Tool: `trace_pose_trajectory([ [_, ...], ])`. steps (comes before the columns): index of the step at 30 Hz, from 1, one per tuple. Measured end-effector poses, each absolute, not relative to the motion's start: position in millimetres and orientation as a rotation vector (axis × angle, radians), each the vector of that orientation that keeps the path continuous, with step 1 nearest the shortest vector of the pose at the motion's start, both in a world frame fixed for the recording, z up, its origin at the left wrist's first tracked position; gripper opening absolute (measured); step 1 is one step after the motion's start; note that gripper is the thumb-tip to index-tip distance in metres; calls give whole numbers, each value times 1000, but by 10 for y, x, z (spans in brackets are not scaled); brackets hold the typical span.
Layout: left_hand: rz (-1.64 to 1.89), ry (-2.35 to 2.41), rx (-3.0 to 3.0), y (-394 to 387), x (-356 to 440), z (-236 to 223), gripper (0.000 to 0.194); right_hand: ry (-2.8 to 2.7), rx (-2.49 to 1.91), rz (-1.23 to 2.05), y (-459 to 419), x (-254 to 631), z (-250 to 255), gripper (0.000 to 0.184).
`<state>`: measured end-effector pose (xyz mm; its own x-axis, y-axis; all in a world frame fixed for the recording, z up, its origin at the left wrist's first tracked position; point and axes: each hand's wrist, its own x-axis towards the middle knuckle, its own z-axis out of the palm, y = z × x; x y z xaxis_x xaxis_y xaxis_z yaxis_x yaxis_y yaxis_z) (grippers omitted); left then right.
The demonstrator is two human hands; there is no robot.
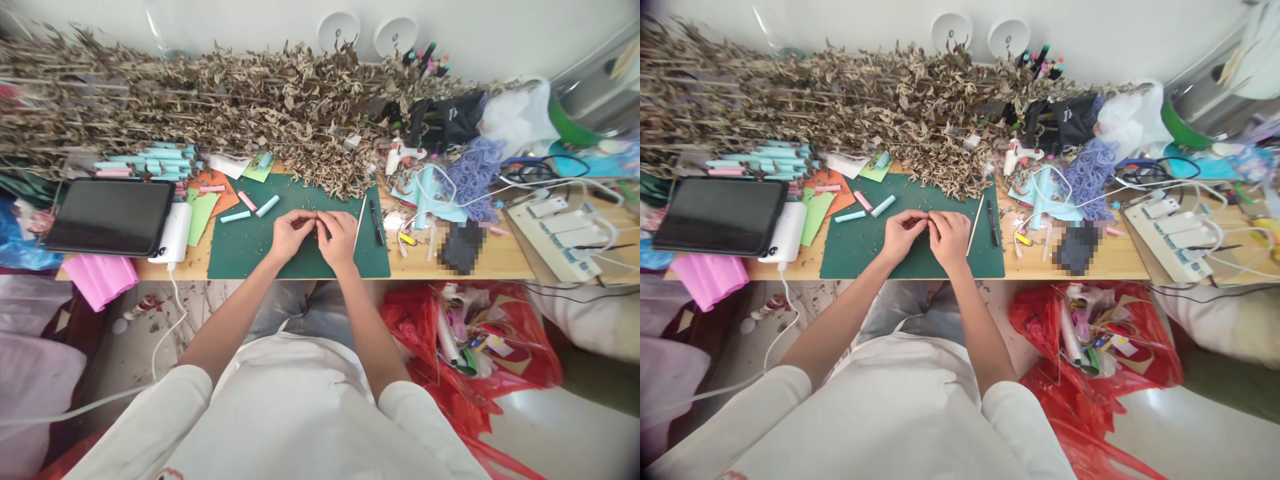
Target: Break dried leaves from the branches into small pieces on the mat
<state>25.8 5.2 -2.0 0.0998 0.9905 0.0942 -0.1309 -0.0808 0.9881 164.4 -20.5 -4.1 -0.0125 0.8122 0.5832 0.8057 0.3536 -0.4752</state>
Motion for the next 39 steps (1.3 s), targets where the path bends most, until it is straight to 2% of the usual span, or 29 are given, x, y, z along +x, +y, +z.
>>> trace_pose_trajectory([
  [18,1290,1108,1256,31,285,-36,15,-1757,-1656,-100,-200,1575,-42,21],
  [32,1279,1024,1155,44,266,-8,24,-1751,-1475,-79,-236,1608,-8,21],
  [39,1281,1022,1169,54,274,-16,24,-1841,-1486,-81,-216,1600,-10,15],
])
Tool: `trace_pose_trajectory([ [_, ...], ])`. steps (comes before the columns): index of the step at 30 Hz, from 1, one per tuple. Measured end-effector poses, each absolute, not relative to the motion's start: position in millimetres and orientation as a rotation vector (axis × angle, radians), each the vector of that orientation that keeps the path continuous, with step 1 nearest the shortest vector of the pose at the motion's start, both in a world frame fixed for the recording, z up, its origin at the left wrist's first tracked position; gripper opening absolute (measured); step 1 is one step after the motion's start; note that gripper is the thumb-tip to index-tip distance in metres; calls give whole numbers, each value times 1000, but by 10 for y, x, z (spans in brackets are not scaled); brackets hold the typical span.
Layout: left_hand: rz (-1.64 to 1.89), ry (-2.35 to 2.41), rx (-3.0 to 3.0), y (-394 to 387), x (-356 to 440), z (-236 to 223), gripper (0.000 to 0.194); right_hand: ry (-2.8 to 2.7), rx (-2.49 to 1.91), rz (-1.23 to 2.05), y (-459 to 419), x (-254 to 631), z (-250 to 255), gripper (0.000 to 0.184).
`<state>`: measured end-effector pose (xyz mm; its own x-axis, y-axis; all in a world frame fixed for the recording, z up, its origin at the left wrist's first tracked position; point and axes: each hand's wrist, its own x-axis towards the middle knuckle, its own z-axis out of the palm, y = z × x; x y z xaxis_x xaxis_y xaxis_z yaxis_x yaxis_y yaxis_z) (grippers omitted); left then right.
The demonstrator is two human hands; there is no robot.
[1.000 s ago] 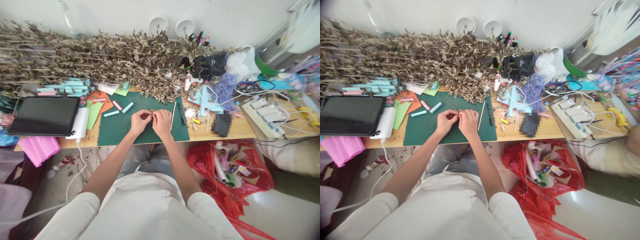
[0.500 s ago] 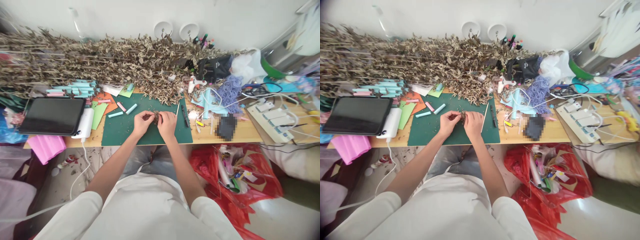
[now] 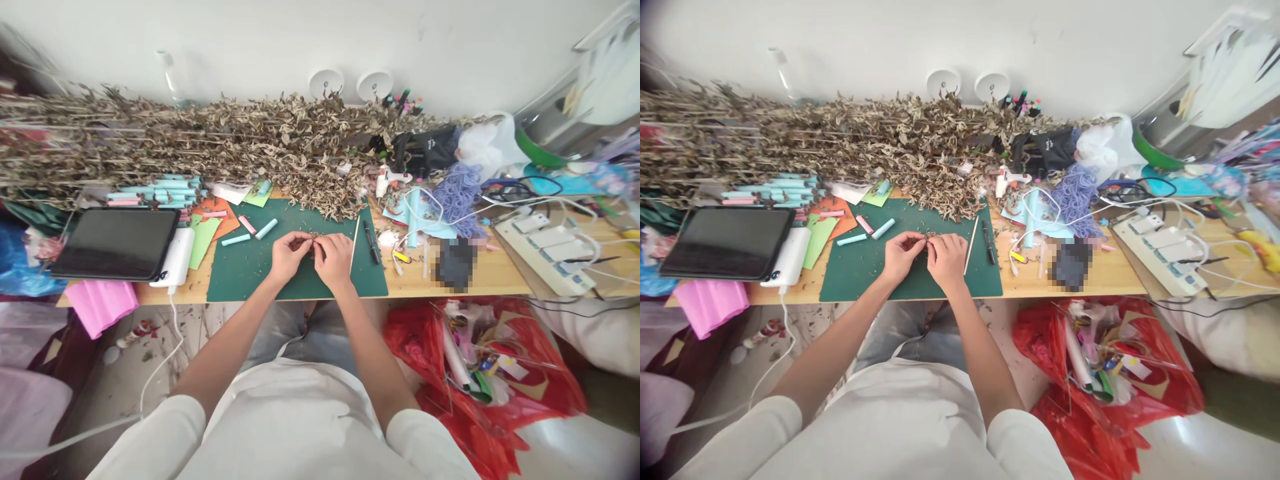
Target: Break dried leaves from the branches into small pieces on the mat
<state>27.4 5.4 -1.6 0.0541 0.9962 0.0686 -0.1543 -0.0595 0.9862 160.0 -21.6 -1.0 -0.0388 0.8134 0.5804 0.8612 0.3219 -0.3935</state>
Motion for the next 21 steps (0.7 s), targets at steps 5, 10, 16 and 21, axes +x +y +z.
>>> trace_pose_trajectory([
  [5,1265,1048,1208,46,279,-37,18,-1908,-1520,-145,-247,1568,17,14],
  [10,1264,1082,1217,41,275,-43,16,-1914,-1536,-194,-268,1535,37,14],
  [16,1275,1043,1114,54,255,-32,19,-1871,-1499,-148,-236,1556,3,13],
  [21,1279,1050,1200,46,266,-19,17,-1892,-1504,-128,-241,1559,8,12],
])
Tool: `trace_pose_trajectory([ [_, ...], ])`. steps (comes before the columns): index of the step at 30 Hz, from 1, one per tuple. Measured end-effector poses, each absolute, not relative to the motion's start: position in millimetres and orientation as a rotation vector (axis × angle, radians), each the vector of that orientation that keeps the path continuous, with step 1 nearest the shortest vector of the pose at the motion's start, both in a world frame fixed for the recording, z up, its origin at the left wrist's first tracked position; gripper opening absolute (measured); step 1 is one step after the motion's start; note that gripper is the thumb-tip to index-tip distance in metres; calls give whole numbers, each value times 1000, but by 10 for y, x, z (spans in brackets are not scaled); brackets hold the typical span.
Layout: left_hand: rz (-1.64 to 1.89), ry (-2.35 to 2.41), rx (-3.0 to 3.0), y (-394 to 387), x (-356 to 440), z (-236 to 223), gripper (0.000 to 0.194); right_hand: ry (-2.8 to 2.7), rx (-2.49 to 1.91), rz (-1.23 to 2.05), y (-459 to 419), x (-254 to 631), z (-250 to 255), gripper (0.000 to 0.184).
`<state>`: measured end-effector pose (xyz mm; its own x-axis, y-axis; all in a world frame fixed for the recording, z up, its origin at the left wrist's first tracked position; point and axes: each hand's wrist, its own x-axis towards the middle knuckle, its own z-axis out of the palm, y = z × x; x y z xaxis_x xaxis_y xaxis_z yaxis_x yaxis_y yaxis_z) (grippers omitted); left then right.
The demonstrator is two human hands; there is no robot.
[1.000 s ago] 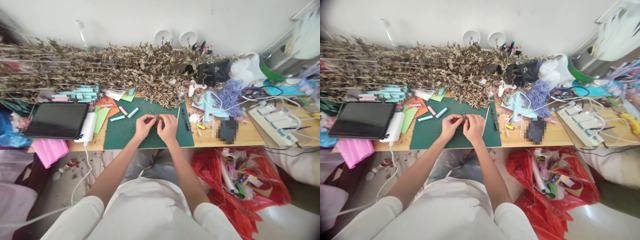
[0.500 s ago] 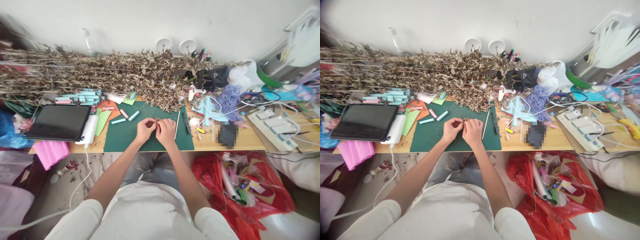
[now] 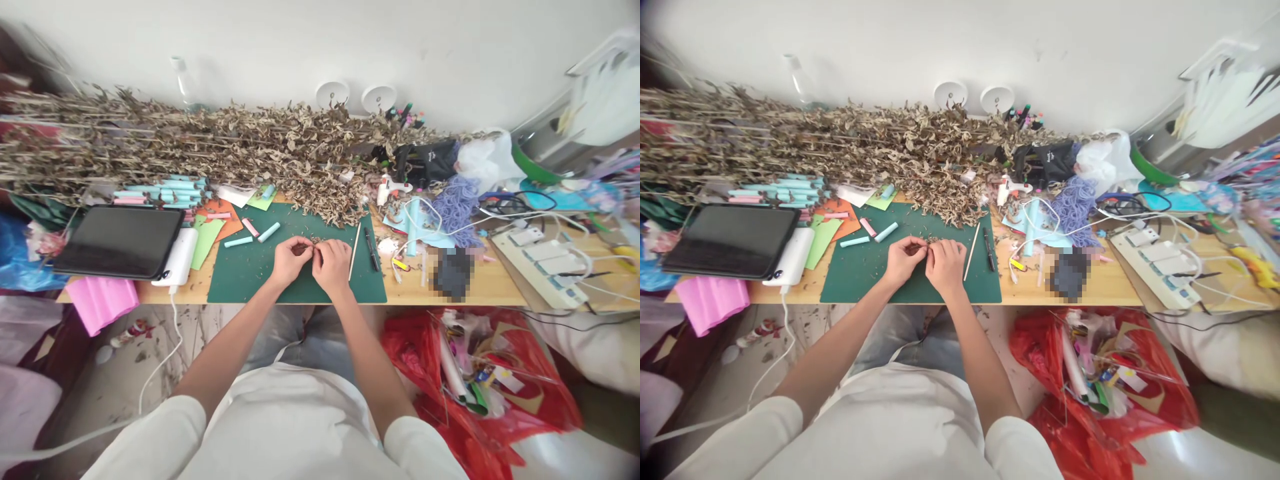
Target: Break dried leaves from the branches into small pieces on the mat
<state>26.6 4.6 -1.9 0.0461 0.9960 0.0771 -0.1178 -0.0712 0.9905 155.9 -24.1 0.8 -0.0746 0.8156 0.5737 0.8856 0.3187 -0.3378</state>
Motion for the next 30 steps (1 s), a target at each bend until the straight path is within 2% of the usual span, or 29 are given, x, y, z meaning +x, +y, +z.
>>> trace_pose_trajectory([
  [5,1263,1069,1219,26,277,-33,15,-1793,-1583,-172,-221,1563,-12,12],
  [11,1265,1008,1192,41,259,-24,23,-1713,-1485,-102,-208,1605,-57,10],
  [16,1310,954,1280,43,246,-28,20,-1774,-1420,-24,-217,1613,-41,20],
  [22,1277,974,1206,48,272,-55,22,-1804,-1455,1,-203,1619,-52,14],
  [30,1237,1123,1317,40,298,-119,15,-1883,-1585,-192,-259,1548,2,16],
])
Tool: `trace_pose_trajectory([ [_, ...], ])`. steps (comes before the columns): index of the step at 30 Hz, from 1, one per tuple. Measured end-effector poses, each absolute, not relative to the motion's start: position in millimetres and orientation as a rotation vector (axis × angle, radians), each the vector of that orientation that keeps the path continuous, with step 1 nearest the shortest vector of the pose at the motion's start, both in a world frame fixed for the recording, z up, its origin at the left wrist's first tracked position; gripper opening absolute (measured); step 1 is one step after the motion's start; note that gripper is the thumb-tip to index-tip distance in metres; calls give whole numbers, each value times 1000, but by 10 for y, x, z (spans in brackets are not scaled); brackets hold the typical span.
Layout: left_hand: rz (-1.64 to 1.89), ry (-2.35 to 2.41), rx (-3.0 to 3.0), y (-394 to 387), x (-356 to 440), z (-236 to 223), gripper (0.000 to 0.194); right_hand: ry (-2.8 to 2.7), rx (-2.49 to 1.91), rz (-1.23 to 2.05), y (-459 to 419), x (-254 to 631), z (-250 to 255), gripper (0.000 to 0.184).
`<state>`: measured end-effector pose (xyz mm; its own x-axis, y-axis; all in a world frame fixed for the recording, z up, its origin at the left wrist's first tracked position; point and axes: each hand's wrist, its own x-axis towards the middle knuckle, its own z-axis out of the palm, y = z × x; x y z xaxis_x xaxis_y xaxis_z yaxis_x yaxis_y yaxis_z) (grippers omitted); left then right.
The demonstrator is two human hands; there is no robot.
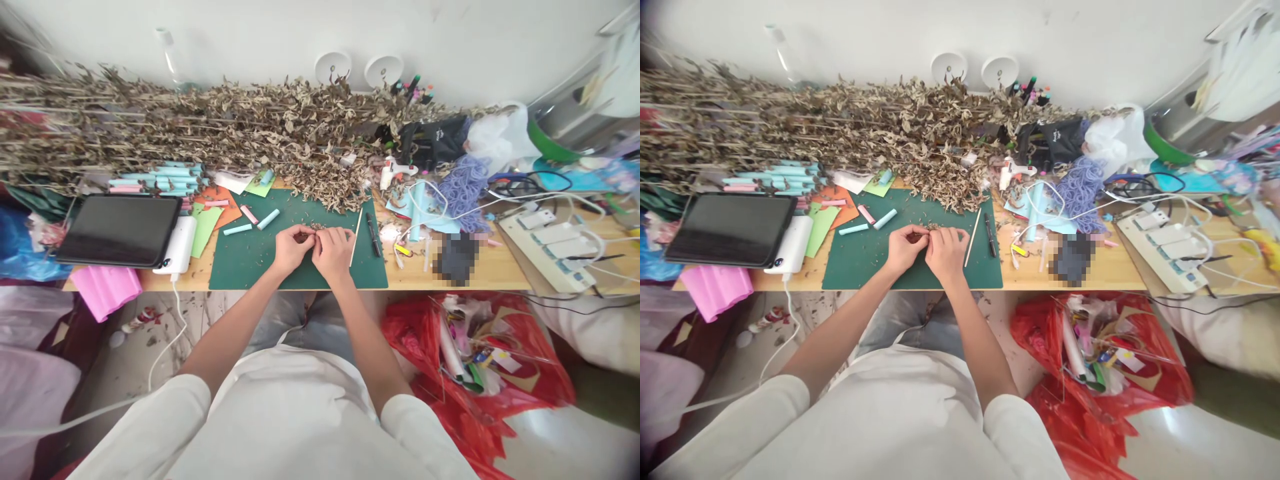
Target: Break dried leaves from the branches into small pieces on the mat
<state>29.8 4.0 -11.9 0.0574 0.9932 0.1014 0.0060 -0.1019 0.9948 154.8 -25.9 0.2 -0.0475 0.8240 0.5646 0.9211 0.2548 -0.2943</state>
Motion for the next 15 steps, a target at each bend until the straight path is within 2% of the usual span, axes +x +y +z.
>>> trace_pose_trajectory([
  [5,1242,1187,1359,19,286,-103,13,-1796,-1623,-151,-224,1581,-55,16],
  [15,1254,1064,1231,32,257,-46,24,-1821,-1512,-79,-252,1589,8,23],
])
